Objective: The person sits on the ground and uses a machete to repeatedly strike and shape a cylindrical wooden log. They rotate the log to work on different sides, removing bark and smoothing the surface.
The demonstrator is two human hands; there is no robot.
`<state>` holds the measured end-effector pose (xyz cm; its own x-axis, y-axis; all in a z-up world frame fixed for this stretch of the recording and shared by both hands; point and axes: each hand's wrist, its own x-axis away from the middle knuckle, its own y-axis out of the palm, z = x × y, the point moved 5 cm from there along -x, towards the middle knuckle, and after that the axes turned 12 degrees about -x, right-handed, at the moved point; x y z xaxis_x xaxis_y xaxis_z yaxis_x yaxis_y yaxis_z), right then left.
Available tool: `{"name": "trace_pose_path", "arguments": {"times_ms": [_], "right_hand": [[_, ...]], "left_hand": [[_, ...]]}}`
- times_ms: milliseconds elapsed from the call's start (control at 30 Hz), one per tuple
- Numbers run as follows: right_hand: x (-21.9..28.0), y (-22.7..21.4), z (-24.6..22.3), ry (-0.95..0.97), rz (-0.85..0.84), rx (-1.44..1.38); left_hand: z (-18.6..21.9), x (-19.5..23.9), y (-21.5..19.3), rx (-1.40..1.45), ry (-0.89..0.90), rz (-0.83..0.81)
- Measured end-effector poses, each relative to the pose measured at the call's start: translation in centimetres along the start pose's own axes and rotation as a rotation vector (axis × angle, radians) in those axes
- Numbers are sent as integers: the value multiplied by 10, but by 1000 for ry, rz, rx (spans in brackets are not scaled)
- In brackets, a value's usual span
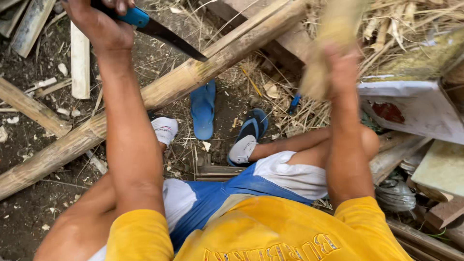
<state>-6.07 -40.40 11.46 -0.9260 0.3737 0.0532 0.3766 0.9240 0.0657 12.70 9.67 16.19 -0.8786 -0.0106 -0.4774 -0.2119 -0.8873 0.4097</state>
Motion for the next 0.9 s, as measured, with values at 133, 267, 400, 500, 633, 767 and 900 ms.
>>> {"name": "trace_pose_path", "arguments": {"times_ms": [133,267,400,500,633,767,900], "right_hand": [[-41,-2,-34,-308,39,-335],[18,138,69,166,-155,-32],[104,250,105,677,-458,46],[101,236,91,527,-446,30],[101,209,83,435,-296,-16],[139,252,94,674,-458,141],[141,264,85,496,-602,1]], "left_hand": [[-1,14,-39,131,32,51],[5,20,-31,231,-7,167],[34,36,43,-496,54,-256],[47,32,38,-360,-59,-335],[44,42,5,-150,-146,-141],[10,53,45,-584,-349,-198],[15,63,96,-806,120,-321]]}}
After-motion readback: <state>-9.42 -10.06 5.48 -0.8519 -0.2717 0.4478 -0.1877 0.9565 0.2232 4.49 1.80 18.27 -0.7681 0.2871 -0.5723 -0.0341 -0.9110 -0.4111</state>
